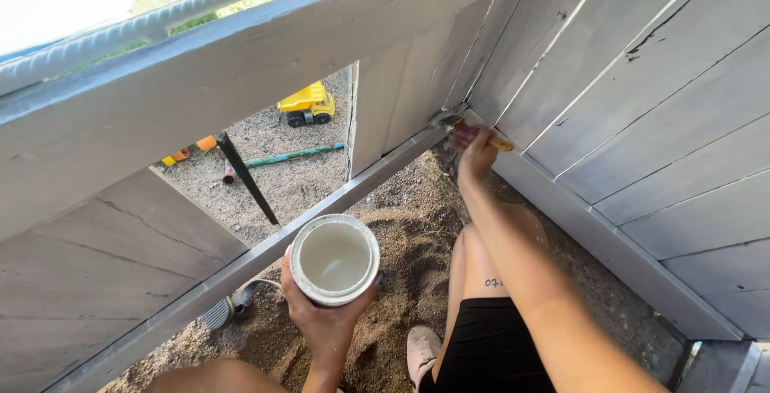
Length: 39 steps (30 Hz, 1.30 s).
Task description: Painting the interior wooden walls and beams of a small structure with white paint using a brush.
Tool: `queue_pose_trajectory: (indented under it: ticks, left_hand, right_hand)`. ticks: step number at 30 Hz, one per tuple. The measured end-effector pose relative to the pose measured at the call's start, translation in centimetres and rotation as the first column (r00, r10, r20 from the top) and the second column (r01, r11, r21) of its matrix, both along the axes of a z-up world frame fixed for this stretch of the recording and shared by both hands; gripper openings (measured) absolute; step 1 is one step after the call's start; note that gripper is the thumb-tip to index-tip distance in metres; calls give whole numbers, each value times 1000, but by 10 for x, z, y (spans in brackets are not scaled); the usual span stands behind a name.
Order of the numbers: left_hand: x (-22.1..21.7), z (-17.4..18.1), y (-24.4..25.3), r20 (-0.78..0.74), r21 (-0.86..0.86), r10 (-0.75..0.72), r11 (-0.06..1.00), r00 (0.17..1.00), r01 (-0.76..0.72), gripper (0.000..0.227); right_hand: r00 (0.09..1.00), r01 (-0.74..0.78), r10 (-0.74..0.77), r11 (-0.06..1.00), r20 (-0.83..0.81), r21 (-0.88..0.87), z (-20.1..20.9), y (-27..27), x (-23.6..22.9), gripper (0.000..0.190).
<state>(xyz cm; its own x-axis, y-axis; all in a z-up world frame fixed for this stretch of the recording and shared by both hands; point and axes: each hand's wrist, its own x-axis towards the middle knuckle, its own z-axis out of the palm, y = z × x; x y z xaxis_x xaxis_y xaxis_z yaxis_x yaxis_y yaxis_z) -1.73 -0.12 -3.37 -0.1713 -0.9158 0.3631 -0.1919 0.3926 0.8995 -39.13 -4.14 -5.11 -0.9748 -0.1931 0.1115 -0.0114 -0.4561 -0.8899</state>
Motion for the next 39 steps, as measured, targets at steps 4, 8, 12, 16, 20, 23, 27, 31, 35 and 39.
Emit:
queue_pose_trajectory:
  ticks: [4, 8, 12, 16, 20, 23, 27, 31, 35, 39]
  left_hand:
    - [-1, -5, 0, 2, 12, -3, 1000, 1000, 3, 132]
    - [0, -2, 0, 17, 7, 3, 1000, 1000, -4, 132]
    - [5, 0, 2, 28, 10, 0, 1000, 1000, 0, 132]
    - [7, 2, 3, 21, 30, -3, 1000, 1000, 2, 131]
    - [11, 6, 3, 30, 12, 48, 999, 998, -48, 130]
    - [12, 14, 4, -2, 7, 31, 1000, 1000, -31, 129]
    - [13, 11, 5, -6, 11, 18, 1000, 1000, -18, 129]
    - [12, 10, 7, 45, 70, 40, 997, 998, -43, 134]
    - [10, 12, 10, 45, 128, 22, 991, 999, -27, 136]
    - [5, 15, 11, 68, 136, 9, 991, 998, -18, 137]
  right_hand:
    - [996, -68, 77, 986, -51, 152, -9, 7, 28, 27]
    - [972, 38, -48, 998, 231, 46, -24, 3, -28, 35]
    - [939, 197, -181, 980, 291, -27, -4, 6, -82, 26]
    - [986, 34, -57, 989, 159, 146, 14, 8, -42, 25]
    - [982, -45, 41, 999, 185, 18, 50, 5, -19, 27]
    - [998, -36, 47, 976, 44, -214, 121, 22, -33, 28]
    - [990, 88, -29, 895, 140, -437, 180, 34, -45, 35]
    - [991, 102, -46, 876, 129, -472, 176, 20, -53, 30]
    - [985, -161, 173, 896, -7, -414, 154, 14, 18, 27]
    - [988, -22, 80, 917, 129, -398, 161, 26, -40, 25]
